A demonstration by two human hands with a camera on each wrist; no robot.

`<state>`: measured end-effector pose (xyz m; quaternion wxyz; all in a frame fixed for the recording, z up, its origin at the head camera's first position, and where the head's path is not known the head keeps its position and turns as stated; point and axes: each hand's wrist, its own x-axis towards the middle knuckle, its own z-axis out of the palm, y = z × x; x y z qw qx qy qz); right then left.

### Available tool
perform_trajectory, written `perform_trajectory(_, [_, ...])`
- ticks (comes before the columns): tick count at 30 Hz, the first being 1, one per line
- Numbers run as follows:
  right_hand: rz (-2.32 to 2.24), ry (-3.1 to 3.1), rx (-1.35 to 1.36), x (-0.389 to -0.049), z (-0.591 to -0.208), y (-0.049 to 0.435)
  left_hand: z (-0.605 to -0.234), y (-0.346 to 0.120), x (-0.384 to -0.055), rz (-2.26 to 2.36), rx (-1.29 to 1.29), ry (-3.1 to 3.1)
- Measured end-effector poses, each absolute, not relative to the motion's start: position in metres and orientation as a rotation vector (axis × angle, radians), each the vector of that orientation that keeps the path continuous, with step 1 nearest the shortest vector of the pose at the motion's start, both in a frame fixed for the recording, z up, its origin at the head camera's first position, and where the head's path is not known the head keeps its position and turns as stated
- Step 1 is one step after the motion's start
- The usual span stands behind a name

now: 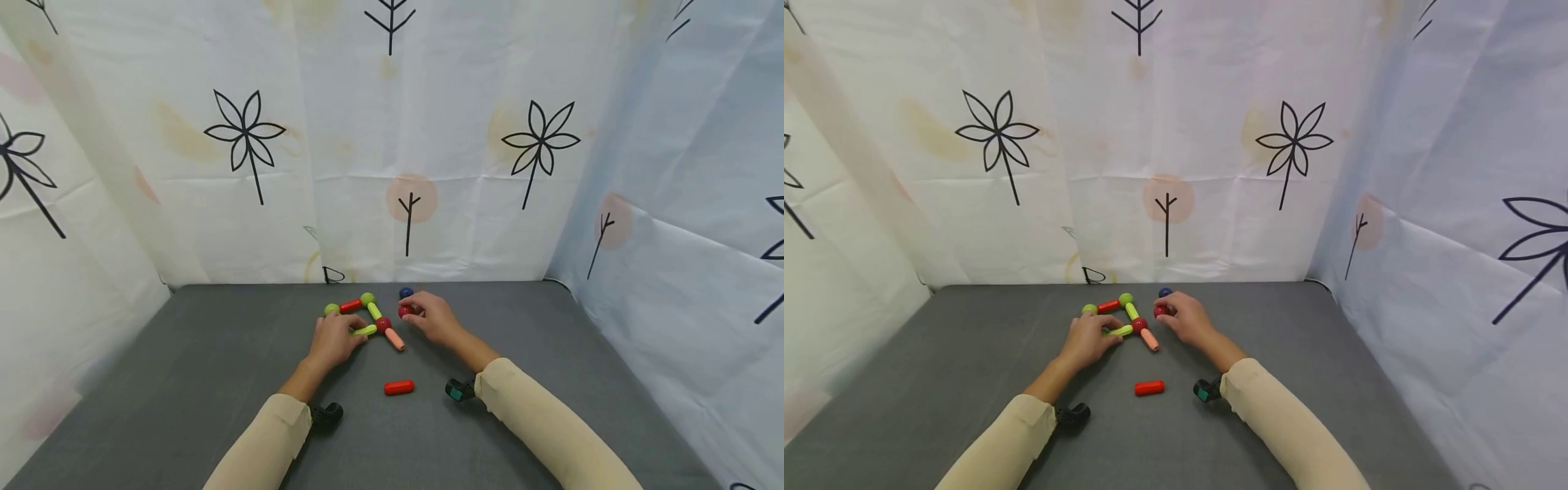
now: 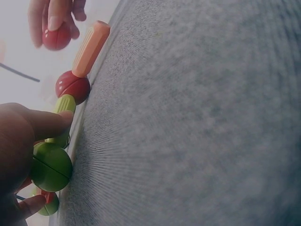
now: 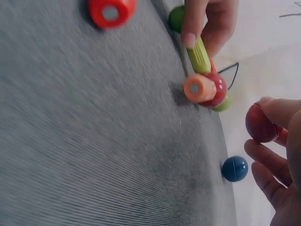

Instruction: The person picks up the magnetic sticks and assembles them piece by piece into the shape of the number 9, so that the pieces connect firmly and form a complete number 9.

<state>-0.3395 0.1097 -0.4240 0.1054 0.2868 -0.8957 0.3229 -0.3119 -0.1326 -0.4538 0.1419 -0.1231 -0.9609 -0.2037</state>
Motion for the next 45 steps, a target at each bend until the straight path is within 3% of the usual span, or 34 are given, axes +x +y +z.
perform_trajectory(13, [1.235, -2.682, 0.705, -0.31, -0.434, 0.119, -0.454, -0.133, -0.311, -0.591, -0.369, -2.777])
perform_trajectory(45, [1.245, -2.702, 0.93, -0.293, -0.453, 0.126, -0.453, -0.132, -0.311, -0.593, -0.345, -2.78])
